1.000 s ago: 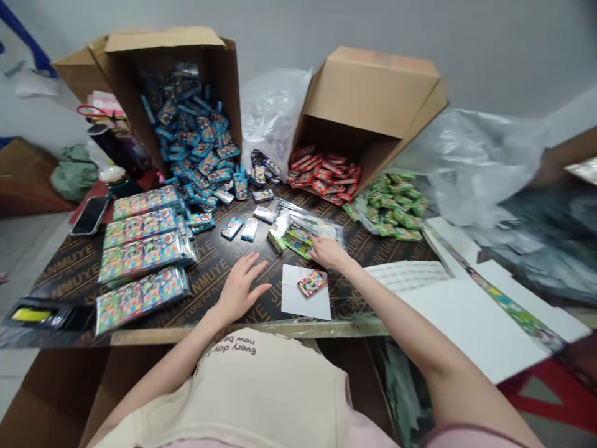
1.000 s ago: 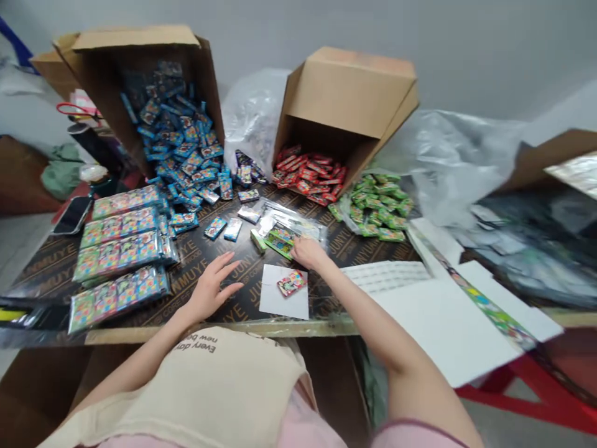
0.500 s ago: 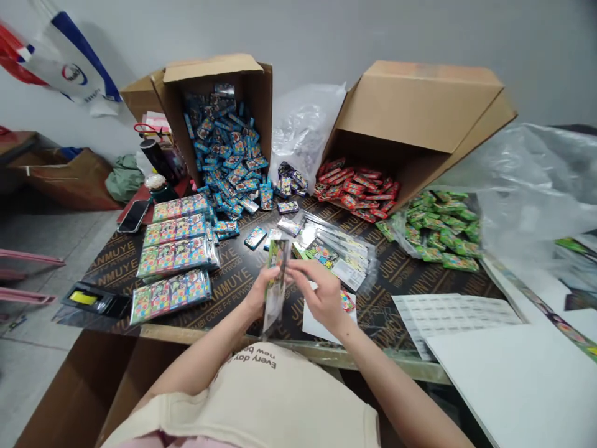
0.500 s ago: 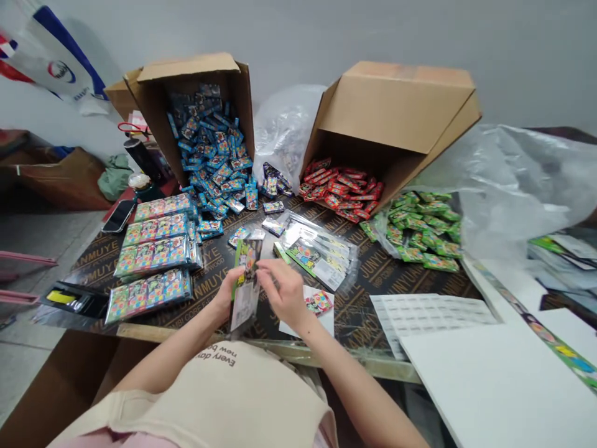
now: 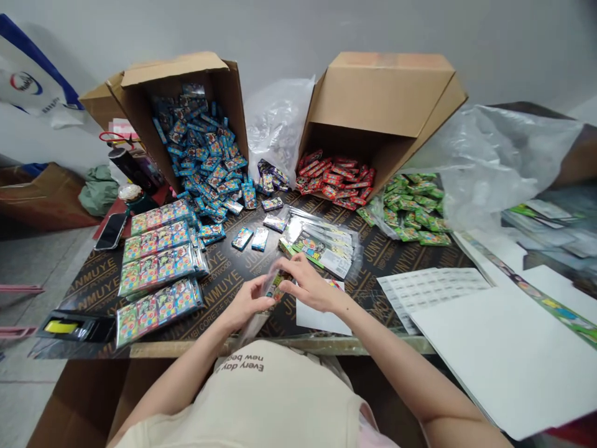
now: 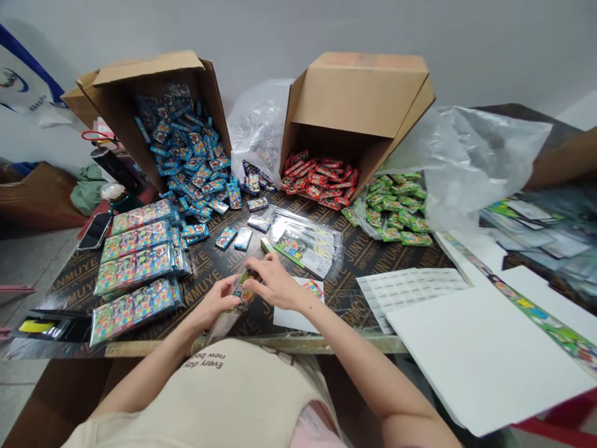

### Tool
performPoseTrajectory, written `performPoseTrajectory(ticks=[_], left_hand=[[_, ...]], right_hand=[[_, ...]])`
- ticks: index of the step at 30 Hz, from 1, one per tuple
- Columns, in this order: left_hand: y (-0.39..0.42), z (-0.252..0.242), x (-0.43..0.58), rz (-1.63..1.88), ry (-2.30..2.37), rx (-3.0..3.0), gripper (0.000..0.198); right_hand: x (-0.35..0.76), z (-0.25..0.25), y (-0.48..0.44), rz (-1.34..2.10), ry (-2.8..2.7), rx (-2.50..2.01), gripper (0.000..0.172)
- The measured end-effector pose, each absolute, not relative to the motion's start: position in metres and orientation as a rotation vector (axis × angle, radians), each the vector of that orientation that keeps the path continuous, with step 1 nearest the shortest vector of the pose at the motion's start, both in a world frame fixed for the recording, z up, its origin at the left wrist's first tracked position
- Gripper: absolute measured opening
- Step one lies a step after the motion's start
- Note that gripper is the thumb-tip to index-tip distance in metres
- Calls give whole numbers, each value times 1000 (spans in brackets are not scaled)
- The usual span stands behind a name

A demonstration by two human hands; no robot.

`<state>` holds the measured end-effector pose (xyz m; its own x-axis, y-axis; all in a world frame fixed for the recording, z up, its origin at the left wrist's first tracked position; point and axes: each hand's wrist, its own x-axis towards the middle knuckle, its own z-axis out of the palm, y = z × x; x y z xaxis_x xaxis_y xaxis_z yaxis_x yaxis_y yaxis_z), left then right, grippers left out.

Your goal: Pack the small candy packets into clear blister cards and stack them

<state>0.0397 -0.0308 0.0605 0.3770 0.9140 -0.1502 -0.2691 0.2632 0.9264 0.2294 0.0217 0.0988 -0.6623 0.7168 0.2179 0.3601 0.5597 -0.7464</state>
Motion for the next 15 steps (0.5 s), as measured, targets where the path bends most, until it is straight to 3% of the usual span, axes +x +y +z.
performPoseTrajectory(ticks=[3, 6, 9, 13, 15], left_hand=[[-30, 61, 36, 979, 978, 880, 38], [-28, 63, 30, 1029, 1075, 826, 38], [-25, 66, 27, 998, 1141, 1009, 35], [-26, 63, 27, 909, 1363, 1357, 42], [-27, 61, 26, 897, 1423, 1401, 47]], right_hand=[[232, 91, 29, 1090, -1984, -896, 50], [228, 76, 32, 1127, -1577, -1005, 51], [214, 61, 27, 1437, -1472, -1001, 55], [197, 55, 22, 1589, -1359, -981, 28], [192, 59, 23, 1533, -1317, -1008, 24]])
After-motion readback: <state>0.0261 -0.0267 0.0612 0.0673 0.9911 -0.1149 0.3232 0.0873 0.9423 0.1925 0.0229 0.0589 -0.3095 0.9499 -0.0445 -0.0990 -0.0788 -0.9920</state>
